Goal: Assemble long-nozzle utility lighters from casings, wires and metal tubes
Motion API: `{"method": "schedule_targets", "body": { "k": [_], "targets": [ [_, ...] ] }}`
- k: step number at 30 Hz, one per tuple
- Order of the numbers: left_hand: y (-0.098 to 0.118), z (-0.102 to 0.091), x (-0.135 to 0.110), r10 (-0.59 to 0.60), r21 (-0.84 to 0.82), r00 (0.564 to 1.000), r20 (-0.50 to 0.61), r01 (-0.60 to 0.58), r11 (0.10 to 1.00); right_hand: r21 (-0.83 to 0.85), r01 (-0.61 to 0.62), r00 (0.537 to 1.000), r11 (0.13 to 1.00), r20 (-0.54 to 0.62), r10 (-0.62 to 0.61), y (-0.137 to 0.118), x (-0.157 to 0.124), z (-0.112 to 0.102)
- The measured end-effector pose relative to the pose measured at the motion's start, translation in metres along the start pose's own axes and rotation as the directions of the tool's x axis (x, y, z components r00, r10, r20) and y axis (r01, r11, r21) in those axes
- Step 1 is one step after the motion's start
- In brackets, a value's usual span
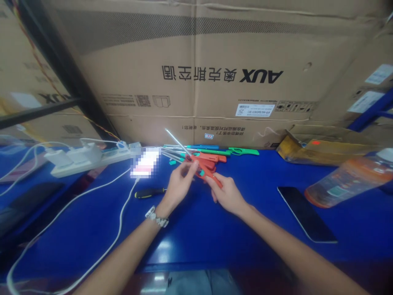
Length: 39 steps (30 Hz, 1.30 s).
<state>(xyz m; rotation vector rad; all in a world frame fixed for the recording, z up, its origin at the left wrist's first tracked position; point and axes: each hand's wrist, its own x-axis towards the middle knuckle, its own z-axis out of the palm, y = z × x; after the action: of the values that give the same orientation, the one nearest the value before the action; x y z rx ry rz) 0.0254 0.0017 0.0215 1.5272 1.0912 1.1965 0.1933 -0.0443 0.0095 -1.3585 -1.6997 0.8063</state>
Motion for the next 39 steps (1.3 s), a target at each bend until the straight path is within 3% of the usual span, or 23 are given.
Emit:
{"method": "schedule_targets", "body": {
  "k": [2,4,10,13,16,20,22,26,32,35,37,39],
  "targets": [
    [0.002,0.01,0.004,-0.073,-0.345,0.992,0.103,0.105,0.933,0.083,-0.016,1.0,0.996,0.009,0.015,-0.003,0.0,0.008],
    [0.008,0.018,0.008,-0.102,-0.542,0.98,0.169,0.179,0.821,0.175,-0.035,0.999,0.984,0.017,0.032,-0.006,0.002,0.015],
    [0.015,0.026,0.025,-0.204,-0.684,0.978,0.034,0.172,0.709,0.403,-0.137,0.977,0.905,0.207,0.056,-0.016,0.018,0.03],
    [0.01,0.023,0.031,-0.258,-0.751,0.964,0.066,0.219,0.623,0.456,-0.163,0.952,0.875,0.306,0.018,-0.013,0.022,0.034],
    [0.009,0.019,0.033,-0.275,-0.811,0.944,0.184,0.304,0.5,0.413,-0.149,0.957,0.898,0.29,0.025,-0.008,0.022,0.035],
    [0.012,0.018,0.03,-0.191,-0.868,0.935,0.3,0.351,0.351,0.169,-0.006,0.991,0.986,0.131,-0.017,-0.007,0.018,0.03],
    [0.015,0.018,0.026,-0.156,-0.887,0.937,0.312,0.347,0.306,0.068,0.008,0.992,0.998,0.127,-0.017,-0.009,0.015,0.029],
    [0.018,0.02,0.018,-0.174,-0.873,0.949,0.264,0.312,0.376,0.006,0.004,0.992,1.0,0.125,-0.005,-0.011,0.008,0.031],
    [0.024,0.013,0.016,-0.139,-0.781,0.965,0.22,0.26,0.568,0.226,-0.185,0.96,0.956,0.251,0.127,-0.009,0.008,0.025],
    [0.029,-0.002,0.018,-0.147,-0.717,0.955,0.258,0.291,0.633,0.279,-0.144,0.982,0.95,0.163,0.101,-0.008,0.014,0.012],
    [0.031,-0.017,0.016,-0.171,-0.667,0.953,0.251,0.298,0.683,0.169,-0.055,0.997,0.984,0.06,0.046,-0.008,0.023,0.006],
    [0.032,-0.033,0.011,-0.195,-0.607,0.959,0.206,0.281,0.744,-0.087,0.057,0.998,0.995,-0.011,-0.059,-0.01,0.036,0.007]
  ]
}}
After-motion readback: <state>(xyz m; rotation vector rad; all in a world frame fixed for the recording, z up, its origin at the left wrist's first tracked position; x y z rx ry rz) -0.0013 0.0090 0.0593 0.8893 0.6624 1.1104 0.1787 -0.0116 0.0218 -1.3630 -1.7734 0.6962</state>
